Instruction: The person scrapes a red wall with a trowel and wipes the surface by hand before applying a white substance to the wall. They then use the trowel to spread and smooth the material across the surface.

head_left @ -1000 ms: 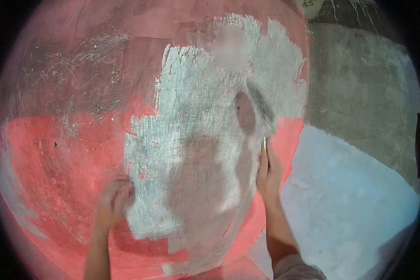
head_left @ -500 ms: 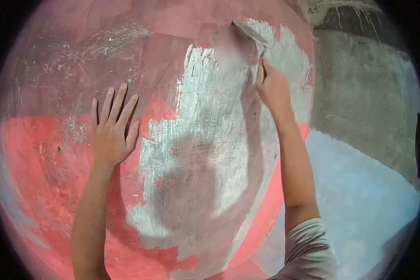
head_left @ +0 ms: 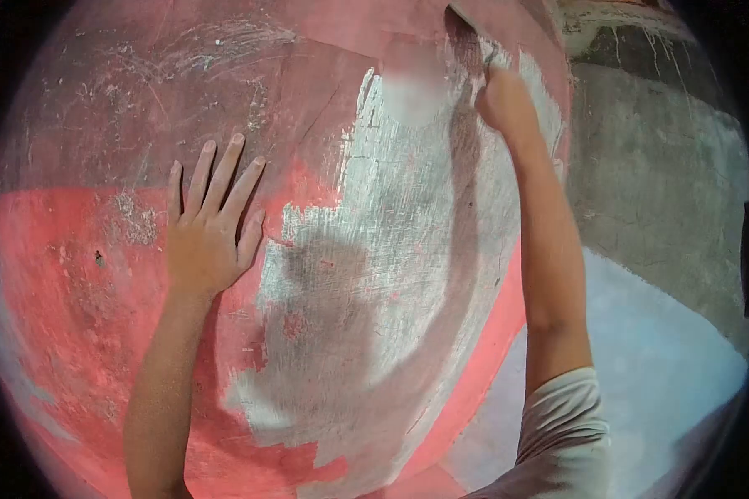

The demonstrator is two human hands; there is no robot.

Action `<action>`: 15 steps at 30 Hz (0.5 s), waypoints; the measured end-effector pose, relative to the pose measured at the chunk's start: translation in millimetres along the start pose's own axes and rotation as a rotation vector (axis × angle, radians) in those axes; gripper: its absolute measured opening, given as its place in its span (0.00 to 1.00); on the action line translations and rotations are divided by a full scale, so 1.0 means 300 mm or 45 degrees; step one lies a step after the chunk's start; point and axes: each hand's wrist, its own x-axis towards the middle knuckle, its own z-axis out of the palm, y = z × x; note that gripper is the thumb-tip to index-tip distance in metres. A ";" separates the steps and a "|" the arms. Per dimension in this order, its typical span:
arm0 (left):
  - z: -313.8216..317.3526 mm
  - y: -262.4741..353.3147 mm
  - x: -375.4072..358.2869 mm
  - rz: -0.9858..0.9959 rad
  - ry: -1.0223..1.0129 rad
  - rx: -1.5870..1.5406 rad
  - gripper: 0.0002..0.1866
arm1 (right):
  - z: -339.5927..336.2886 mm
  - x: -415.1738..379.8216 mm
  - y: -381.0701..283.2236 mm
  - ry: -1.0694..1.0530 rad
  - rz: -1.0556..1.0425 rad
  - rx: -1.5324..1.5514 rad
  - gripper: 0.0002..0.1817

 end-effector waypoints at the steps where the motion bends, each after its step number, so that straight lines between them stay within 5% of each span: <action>1: 0.002 0.001 -0.003 -0.004 -0.001 -0.005 0.29 | 0.005 0.083 0.021 -0.006 -0.066 -0.016 0.16; 9: 0.001 -0.004 0.001 -0.023 0.000 0.005 0.29 | -0.005 -0.229 -0.002 0.043 -0.056 0.004 0.11; 15: 0.004 0.000 -0.001 -0.016 0.007 -0.015 0.29 | -0.056 0.072 0.049 -0.032 -0.175 0.002 0.10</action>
